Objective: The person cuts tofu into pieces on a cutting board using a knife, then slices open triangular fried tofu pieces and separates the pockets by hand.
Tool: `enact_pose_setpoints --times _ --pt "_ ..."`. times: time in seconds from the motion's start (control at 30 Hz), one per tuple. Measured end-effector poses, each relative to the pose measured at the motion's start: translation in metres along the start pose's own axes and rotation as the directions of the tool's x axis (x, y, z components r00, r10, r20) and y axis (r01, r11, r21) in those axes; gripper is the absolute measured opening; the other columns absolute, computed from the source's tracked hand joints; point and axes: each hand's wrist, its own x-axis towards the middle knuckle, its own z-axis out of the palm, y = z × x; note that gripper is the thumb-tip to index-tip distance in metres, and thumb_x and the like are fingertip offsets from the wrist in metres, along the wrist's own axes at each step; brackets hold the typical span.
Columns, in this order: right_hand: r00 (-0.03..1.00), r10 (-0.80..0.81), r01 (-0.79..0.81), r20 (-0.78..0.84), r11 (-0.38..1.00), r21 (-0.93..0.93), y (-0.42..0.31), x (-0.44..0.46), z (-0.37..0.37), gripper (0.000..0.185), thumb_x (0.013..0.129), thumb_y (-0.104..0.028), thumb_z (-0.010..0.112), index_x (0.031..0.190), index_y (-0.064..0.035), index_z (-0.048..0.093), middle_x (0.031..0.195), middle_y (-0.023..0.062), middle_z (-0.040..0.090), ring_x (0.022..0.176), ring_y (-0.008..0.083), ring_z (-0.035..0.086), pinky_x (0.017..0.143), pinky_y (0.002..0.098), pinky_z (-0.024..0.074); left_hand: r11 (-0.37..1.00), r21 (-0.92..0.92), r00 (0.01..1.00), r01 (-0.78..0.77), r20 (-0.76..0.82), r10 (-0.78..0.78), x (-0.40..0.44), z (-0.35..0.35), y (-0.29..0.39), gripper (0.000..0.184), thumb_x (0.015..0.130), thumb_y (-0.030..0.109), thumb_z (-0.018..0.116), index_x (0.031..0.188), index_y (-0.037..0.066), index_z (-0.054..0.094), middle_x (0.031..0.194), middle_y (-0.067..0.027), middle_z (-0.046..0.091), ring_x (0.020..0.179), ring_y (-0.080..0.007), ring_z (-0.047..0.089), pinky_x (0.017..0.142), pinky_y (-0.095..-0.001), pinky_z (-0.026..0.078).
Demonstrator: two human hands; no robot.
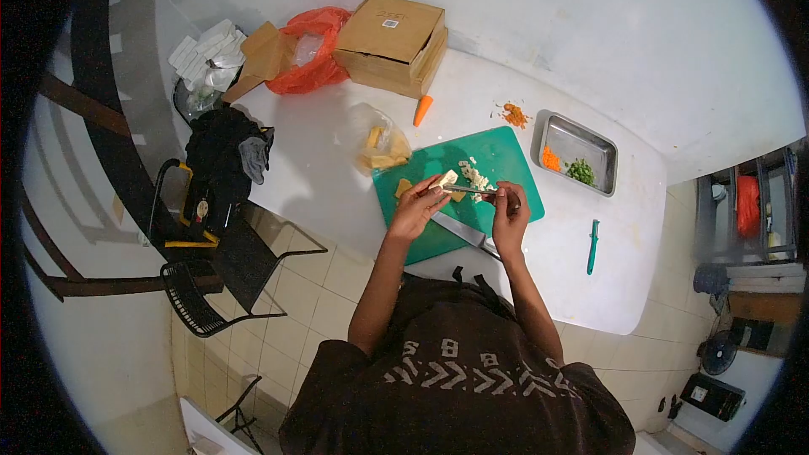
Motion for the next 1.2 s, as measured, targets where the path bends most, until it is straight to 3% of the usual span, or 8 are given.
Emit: enact_pose_setpoints --times 0.37,0.43,0.53,0.67,0.73,0.77,0.83,1.2 --pt "0.931 0.227 -0.104 0.285 0.915 -0.390 -0.040 0.010 -0.017 0.023 0.089 0.000 0.066 0.112 -0.0015 0.066 0.091 0.0157 0.066 0.074 0.0236 0.068 0.068 0.0345 0.0537 0.997 -0.077 0.998 0.016 -0.065 -0.021 0.005 -0.009 -0.002 0.032 0.098 0.007 0.059 0.127 -0.002 0.051 0.124 -0.0139 0.060 0.118 -0.0226 0.061 0.097 -0.0340 0.053" --pt "0.876 0.184 0.115 0.445 0.817 -0.565 -0.048 0.012 -0.019 0.030 0.083 0.002 0.068 0.113 -0.0022 0.067 0.093 0.0196 0.066 0.074 0.0325 0.066 0.072 0.0396 0.0524 0.995 -0.102 0.999 0.011 -0.047 -0.016 0.006 -0.011 -0.006 0.033 0.097 0.007 0.059 0.128 -0.001 0.049 0.126 -0.0147 0.059 0.120 -0.0249 0.060 0.097 -0.0353 0.053" --pt "0.874 0.220 0.075 0.434 0.819 -0.568 -0.049 0.011 -0.017 0.030 0.082 0.002 0.067 0.111 -0.0016 0.069 0.094 0.0220 0.067 0.076 0.0395 0.064 0.076 0.0426 0.0516 0.991 -0.134 0.999 0.009 -0.043 -0.015 0.009 -0.015 -0.010 0.035 0.098 0.007 0.058 0.130 0.001 0.046 0.131 -0.0150 0.056 0.123 -0.0288 0.058 0.100 -0.0385 0.051" --pt "0.884 0.143 0.151 0.445 0.815 -0.560 -0.044 0.007 -0.021 0.022 0.085 0.000 0.066 0.106 -0.0007 0.070 0.090 0.0202 0.068 0.075 0.0327 0.066 0.073 0.0403 0.0515 0.987 -0.158 0.999 -0.006 -0.038 0.000 0.006 -0.015 -0.007 0.045 0.098 0.005 0.056 0.139 0.004 0.038 0.135 -0.0134 0.051 0.127 -0.0317 0.055 0.105 -0.0418 0.047" --pt "0.874 0.359 -0.150 0.327 0.840 -0.521 -0.033 0.003 -0.026 0.018 0.090 -0.005 0.065 0.106 0.0002 0.069 0.088 0.0150 0.071 0.075 0.0222 0.067 0.066 0.0353 0.0521 0.991 -0.135 0.999 -0.024 -0.050 0.017 0.003 -0.008 -0.001 0.047 0.099 0.005 0.056 0.142 0.005 0.037 0.135 -0.0123 0.051 0.128 -0.0311 0.053 0.107 -0.0433 0.045" --pt "0.874 0.359 -0.150 0.327 0.840 -0.521 -0.027 0.000 -0.028 0.018 0.090 -0.005 0.065 0.106 0.0002 0.069 0.088 0.0150 0.071 0.075 0.0222 0.067 0.066 0.0353 0.0521 0.993 -0.112 0.998 -0.039 -0.060 0.033 0.001 -0.004 0.002 0.050 0.099 0.005 0.055 0.145 0.006 0.036 0.135 -0.0112 0.050 0.130 -0.0306 0.052 0.109 -0.0448 0.044" --pt "0.848 0.464 -0.409 0.257 0.881 -0.239 -0.019 -0.006 -0.031 0.016 0.094 -0.012 0.065 0.105 -0.0009 0.068 0.090 0.0080 0.071 0.076 0.0127 0.066 0.060 0.0292 0.0510 0.992 -0.115 0.999 -0.040 -0.023 0.038 0.005 -0.013 -0.002 0.052 0.099 0.005 0.055 0.147 0.008 0.035 0.138 -0.0099 0.048 0.131 -0.0283 0.050 0.109 -0.0450 0.043" --pt "0.690 0.707 -0.724 0.155 0.667 0.175 0.009 -0.033 -0.037 0.017 0.094 -0.017 0.065 0.111 -0.0116 0.061 0.104 0.0050 0.070 0.079 0.0106 0.063 0.054 0.0242 0.0433 0.990 -0.126 0.992 0.061 -0.098 -0.074 0.007 -0.018 -0.008 0.043 0.097 0.006 0.059 0.137 0.009 0.044 0.141 -0.0062 0.051 0.125 -0.0195 0.050 0.106 -0.0405 0.044"
